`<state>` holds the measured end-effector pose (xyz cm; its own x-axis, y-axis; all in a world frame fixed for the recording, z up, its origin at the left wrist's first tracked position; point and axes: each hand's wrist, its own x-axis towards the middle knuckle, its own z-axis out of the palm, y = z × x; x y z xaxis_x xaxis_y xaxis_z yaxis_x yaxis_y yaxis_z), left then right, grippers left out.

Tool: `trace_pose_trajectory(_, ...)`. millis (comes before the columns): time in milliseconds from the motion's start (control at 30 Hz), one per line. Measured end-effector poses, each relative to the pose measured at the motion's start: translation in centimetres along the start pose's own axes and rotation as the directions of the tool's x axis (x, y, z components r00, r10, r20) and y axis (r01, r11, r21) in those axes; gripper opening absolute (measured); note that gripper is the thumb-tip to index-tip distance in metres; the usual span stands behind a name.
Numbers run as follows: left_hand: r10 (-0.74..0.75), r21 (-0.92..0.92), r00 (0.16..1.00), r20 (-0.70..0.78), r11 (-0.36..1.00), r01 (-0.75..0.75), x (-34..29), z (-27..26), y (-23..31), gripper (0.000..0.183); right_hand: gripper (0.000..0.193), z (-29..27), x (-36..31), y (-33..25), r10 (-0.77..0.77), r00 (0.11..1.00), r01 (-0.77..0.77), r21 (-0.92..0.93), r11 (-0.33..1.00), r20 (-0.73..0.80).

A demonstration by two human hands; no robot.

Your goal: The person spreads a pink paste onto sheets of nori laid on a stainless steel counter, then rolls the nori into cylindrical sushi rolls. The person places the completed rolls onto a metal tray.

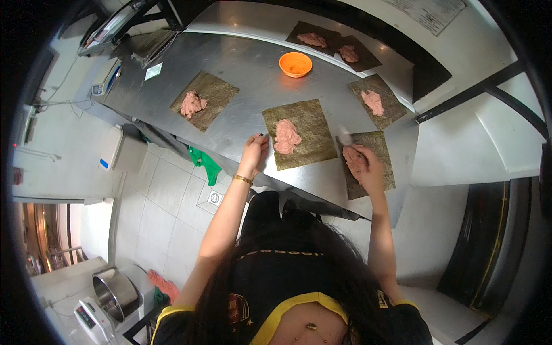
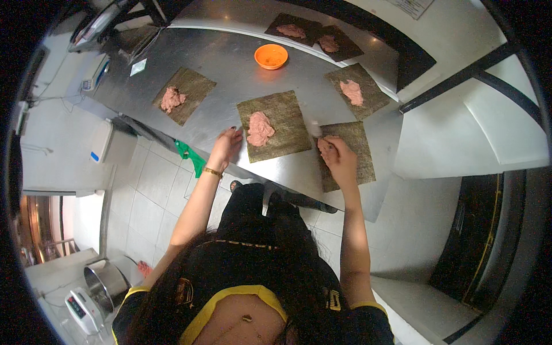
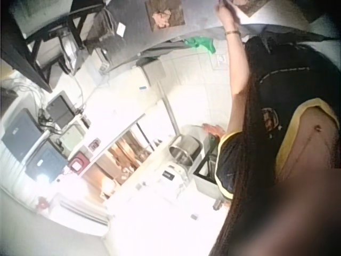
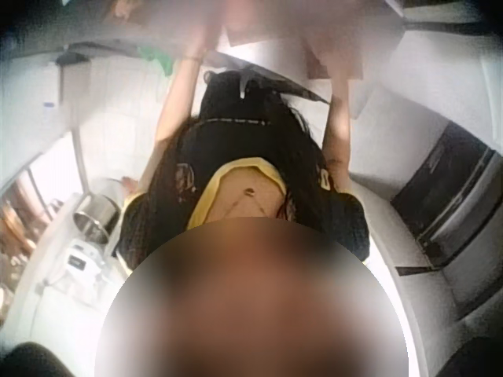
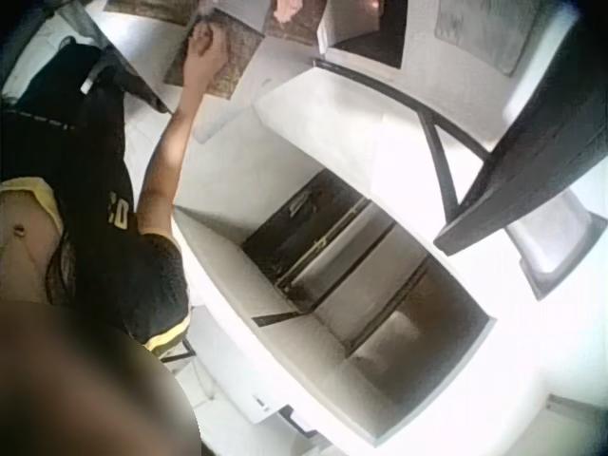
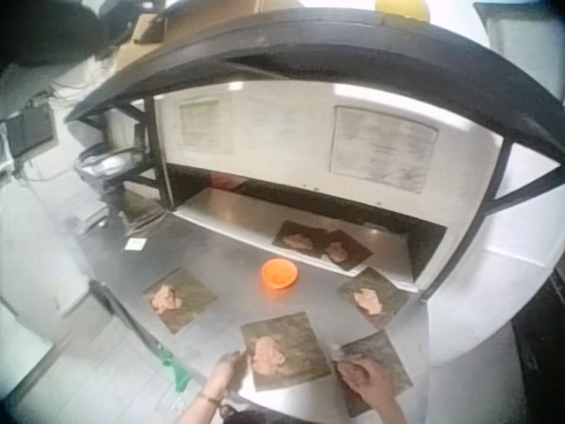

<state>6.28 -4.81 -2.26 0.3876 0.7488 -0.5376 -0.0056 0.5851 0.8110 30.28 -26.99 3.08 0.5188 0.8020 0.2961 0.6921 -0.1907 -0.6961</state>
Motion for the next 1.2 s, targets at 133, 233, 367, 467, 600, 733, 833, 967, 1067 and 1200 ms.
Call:
trace_pose_trajectory(133,0.091,0.206,0.996,0.022,0.974,-0.093,3.4,-1.6,-0.1,0.023,0.03,3.8,4.0,-4.5,-0.217,0.913,0.314,-0.254,0.915,0.347)
trace_pose_trajectory(233,0.146,0.383,0.989,-0.008,0.914,-0.132,5.0,-1.0,0.3,0.013,0.027,5.8,7.3,-6.8,-0.312,0.775,0.54,-0.319,0.779,0.549)
trace_pose_trajectory(367,0.177,0.556,0.984,-0.038,0.822,-0.126,5.0,-0.4,1.2,0.01,0.028,7.4,9.0,-8.5,-0.263,0.688,0.641,-0.396,0.657,0.676)
trace_pose_trajectory(467,0.19,0.556,0.981,-0.05,0.821,-0.131,5.7,-0.8,0.7,0.015,0.028,7.8,8.8,-8.3,-0.261,0.629,0.69,-0.371,0.622,0.732)
trace_pose_trajectory(600,0.193,0.519,0.981,-0.034,0.842,-0.148,6.1,-1.0,0.1,0.019,0.027,7.6,8.1,-7.6,-0.266,0.595,0.705,-0.334,0.626,0.758)
trace_pose_trajectory(733,0.218,0.469,0.976,-0.008,0.863,-0.188,6.6,-1.2,-0.5,0.022,0.027,7.7,6.9,-6.8,-0.291,0.564,0.75,-0.331,0.573,0.773)
trace_pose_trajectory(833,0.283,0.495,0.959,-0.032,0.838,-0.23,5.9,-1.0,-0.3,0.025,0.027,7.2,5.7,-6.7,-0.359,0.57,0.775,-0.338,0.535,0.739)
trace_pose_trajectory(967,0.391,0.54,0.92,-0.012,0.778,-0.323,5.1,-0.8,-0.4,0.03,0.032,5.8,4.6,-6.4,-0.46,0.592,0.784,-0.342,0.518,0.661)
trace_pose_trajectory(1067,0.381,0.528,0.924,-0.009,0.787,-0.32,4.2,-0.2,0.1,0.033,0.037,4.7,4.3,-6.1,-0.475,0.653,0.741,-0.369,0.561,0.59)
trace_pose_trajectory(1200,0.372,0.416,0.928,0.002,0.844,-0.339,5.5,-1.1,-1.5,0.033,0.044,4.5,4.5,-6.1,-0.317,0.761,0.575,-0.362,0.734,0.566)
